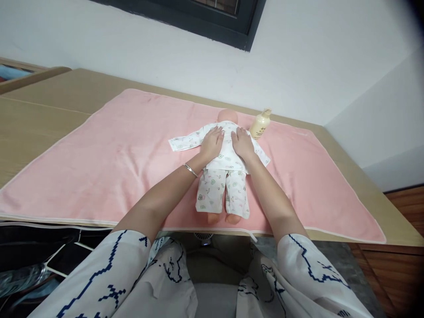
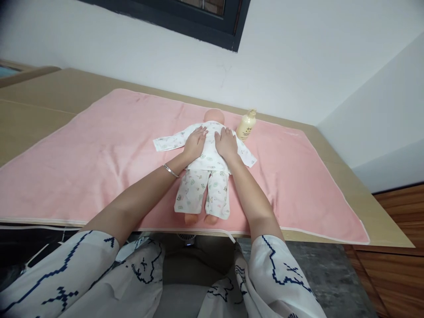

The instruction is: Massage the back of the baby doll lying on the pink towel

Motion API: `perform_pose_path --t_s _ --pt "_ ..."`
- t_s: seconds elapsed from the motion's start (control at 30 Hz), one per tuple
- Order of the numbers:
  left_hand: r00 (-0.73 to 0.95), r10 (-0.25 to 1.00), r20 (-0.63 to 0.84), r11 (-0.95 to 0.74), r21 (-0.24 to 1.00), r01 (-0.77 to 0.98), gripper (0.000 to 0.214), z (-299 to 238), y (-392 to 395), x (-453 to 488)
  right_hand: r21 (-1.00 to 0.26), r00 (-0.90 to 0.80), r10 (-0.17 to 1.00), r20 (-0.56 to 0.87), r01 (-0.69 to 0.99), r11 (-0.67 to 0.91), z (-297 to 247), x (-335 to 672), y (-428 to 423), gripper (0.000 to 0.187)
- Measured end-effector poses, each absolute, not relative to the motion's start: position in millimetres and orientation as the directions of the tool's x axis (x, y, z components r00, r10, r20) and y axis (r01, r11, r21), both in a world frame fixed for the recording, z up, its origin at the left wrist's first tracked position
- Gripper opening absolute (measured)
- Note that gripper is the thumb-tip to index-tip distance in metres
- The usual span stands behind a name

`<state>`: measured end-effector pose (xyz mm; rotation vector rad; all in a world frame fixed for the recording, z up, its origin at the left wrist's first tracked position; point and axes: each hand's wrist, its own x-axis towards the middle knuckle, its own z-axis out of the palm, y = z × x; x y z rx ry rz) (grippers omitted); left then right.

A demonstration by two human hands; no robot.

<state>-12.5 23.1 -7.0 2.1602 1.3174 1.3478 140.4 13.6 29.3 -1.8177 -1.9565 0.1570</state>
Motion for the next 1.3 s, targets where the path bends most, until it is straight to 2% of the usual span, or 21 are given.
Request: perform_pose_path --t_s 0.1,0.2,0.3,0.37,0.5,0.67,0.77,0.9,1.07,1.17,1.3 --pt "0.149 0.806 0.572 -0.546 0.623 0.560 0.061 -6.9 23.0 -12.9 -0.309 0.000 0.968 0.250 0.948 0.079 33.0 123.6 -1.1 0.063" --pt "0.156 0.801 0.577 -0.551 0.611 0.568 0.059 -7.4 23.5 -13.2 -0.257 -0.110 0.959 0.260 0.950 0.179 36.2 110.1 -9.6 0.058" --pt "0.157 0.796 0.585 -0.557 0.606 0.568 0.058 -7.7 24.0 -13.2 -0.296 -0.227 0.933 0.281 0.904 0.309 34.6 116.7 -0.8 0.054" --pt "0.153 0.797 0.584 -0.555 0.610 0.566 0.057 -7.6 24.0 -13.1 -0.360 -0.235 0.927 0.293 0.871 0.334 30.8 131.0 11.4 0.054" --pt "0.157 0.804 0.574 -0.547 0.608 0.575 0.056 -6.4 22.9 -13.0 -0.401 -0.083 0.941 0.327 0.890 0.218 23.8 154.8 28.5 0.057" --pt "0.155 0.812 0.562 -0.539 0.621 0.569 0.055 -6.9 22.7 -12.8 -0.296 -0.009 0.952 0.305 0.950 0.104 27.5 132.6 8.6 0.055" --pt "0.154 0.802 0.577 -0.552 0.618 0.560 0.056 -9.0 24.3 -13.3 -0.247 -0.134 0.944 0.302 0.945 0.213 32.9 112.4 -5.5 0.056" --pt "0.154 0.796 0.585 -0.561 0.619 0.550 0.057 -9.6 25.3 -13.3 -0.298 -0.315 0.903 0.292 0.867 0.399 33.8 117.8 2.1 0.054" --pt "0.139 0.805 0.576 -0.544 0.626 0.559 0.057 -8.5 23.9 -12.1 -0.433 -0.152 0.951 0.269 0.863 0.260 26.4 142.2 21.0 0.062" --pt "0.135 0.811 0.569 -0.539 0.637 0.552 0.056 -8.9 24.1 -12.3 -0.426 -0.074 0.959 0.274 0.885 0.189 24.9 141.1 19.4 0.066" --pt "0.155 0.809 0.568 -0.544 0.620 0.566 0.053 -8.7 22.6 -13.1 -0.406 -0.061 0.963 0.263 0.898 0.168 26.0 137.8 17.0 0.068"
